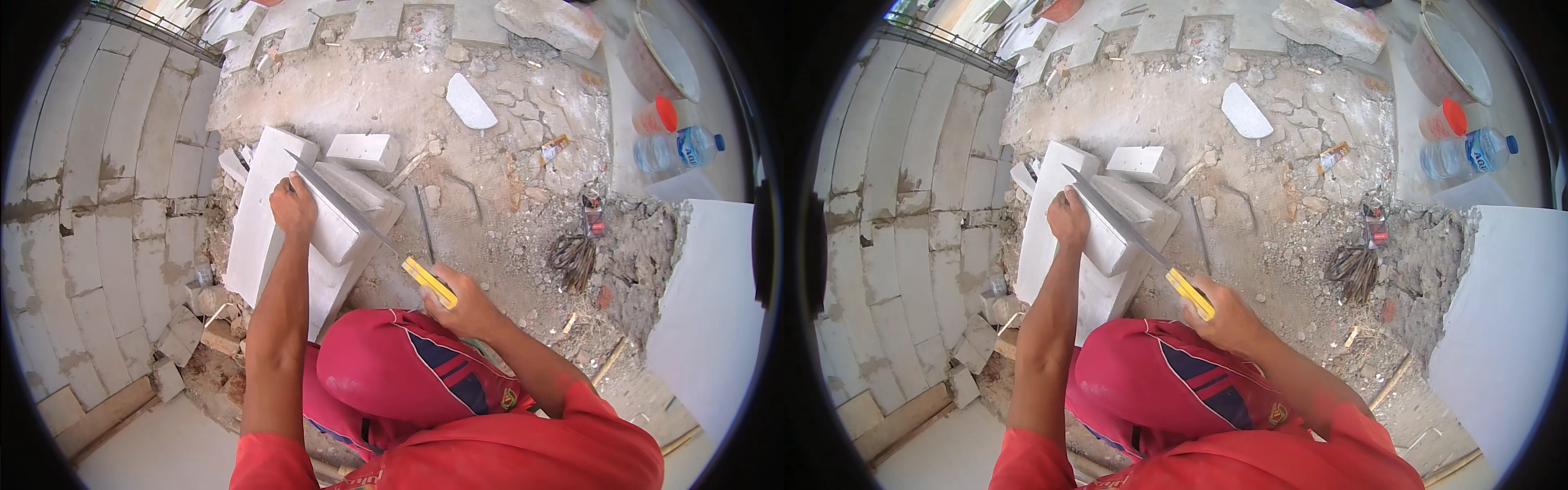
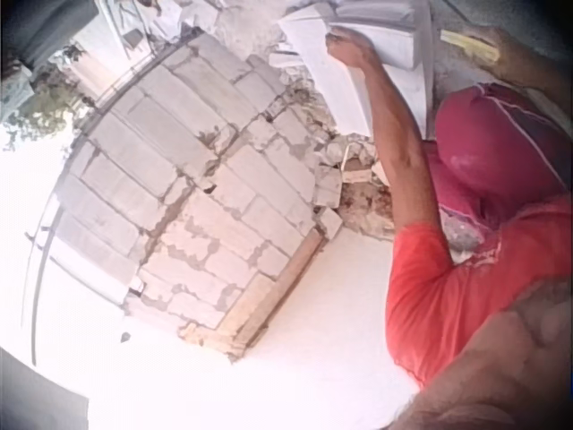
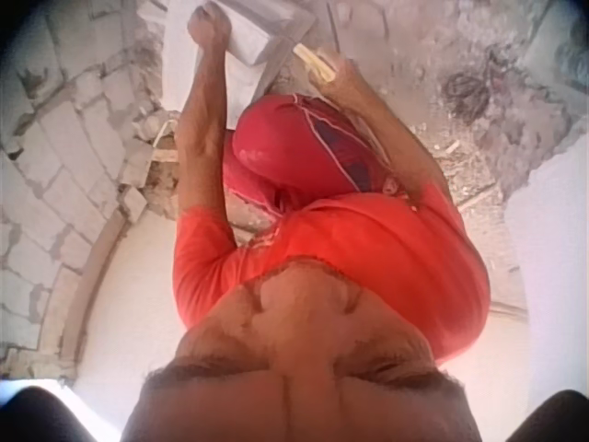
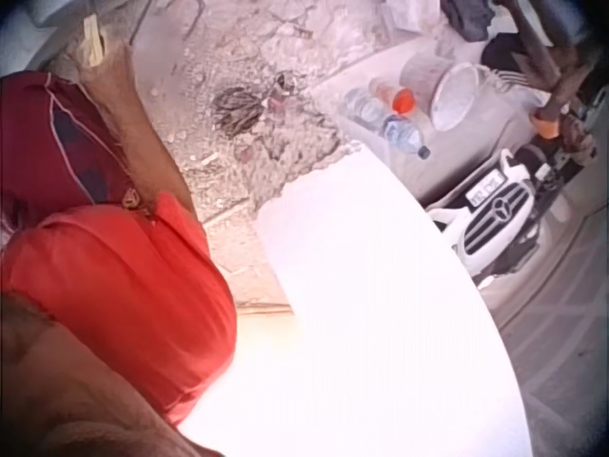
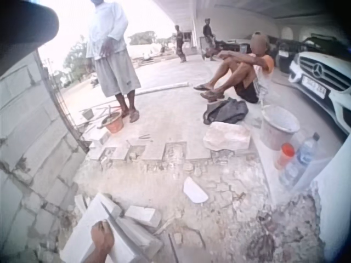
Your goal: The person uses a hand saw to cut a white rectangular tile. They hold the tile steady with their left hand and saw through it with their right hand. After cutting, they hand the piece to a standing worker.
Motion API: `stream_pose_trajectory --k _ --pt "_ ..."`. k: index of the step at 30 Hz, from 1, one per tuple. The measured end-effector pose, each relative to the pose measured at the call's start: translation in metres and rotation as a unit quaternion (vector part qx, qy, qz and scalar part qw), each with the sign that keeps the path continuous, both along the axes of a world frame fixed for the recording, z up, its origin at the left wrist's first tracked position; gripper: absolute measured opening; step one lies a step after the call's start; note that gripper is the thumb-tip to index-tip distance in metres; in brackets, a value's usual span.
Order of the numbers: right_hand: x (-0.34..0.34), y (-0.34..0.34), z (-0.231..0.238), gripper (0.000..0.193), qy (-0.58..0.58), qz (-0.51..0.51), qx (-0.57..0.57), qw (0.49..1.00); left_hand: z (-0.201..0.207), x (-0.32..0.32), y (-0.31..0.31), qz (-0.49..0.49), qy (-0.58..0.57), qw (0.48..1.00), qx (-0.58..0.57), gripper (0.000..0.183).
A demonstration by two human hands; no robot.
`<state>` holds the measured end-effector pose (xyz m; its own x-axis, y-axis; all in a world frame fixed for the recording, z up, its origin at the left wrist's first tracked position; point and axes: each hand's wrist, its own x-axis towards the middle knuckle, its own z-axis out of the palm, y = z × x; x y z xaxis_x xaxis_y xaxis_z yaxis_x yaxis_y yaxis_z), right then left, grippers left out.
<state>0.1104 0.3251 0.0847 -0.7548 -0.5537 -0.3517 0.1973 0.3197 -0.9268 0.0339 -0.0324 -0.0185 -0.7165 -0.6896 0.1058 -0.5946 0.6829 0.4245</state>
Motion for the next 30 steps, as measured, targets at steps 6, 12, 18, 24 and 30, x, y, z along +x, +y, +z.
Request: stream_pose_trajectory --k 6,12,18,24,30 --pt "-0.001 0.003 -0.013 0.024 0.03 0.009 0.009 0.999 -0.002 0.0 -0.001 -0.039 0.021 0.999 0.008 0.049" --pt "-0.007 -0.013 -0.012 0.026 0.042 -0.008 0.008 0.999 0.003 -0.003 0.0 0.0 -0.015 1.0 0.012 0.05" --pt "0.008 0.012 -0.017 0.026 0.053 0.011 0.029 0.998 -0.004 0.001 0.002 -0.031 0.005 0.999 0.028 0.052" --pt "-0.039 -0.076 -0.052 0.029 0.096 -0.033 -0.01 0.995 0.004 -0.002 0.006 -0.018 0.018 1.0 -0.012 0.051" --pt "-0.015 -0.007 -0.026 0.021 0.07 -0.138 -0.077 0.985 0.003 0.002 0.006 -0.023 0.043 0.998 -0.025 0.054"
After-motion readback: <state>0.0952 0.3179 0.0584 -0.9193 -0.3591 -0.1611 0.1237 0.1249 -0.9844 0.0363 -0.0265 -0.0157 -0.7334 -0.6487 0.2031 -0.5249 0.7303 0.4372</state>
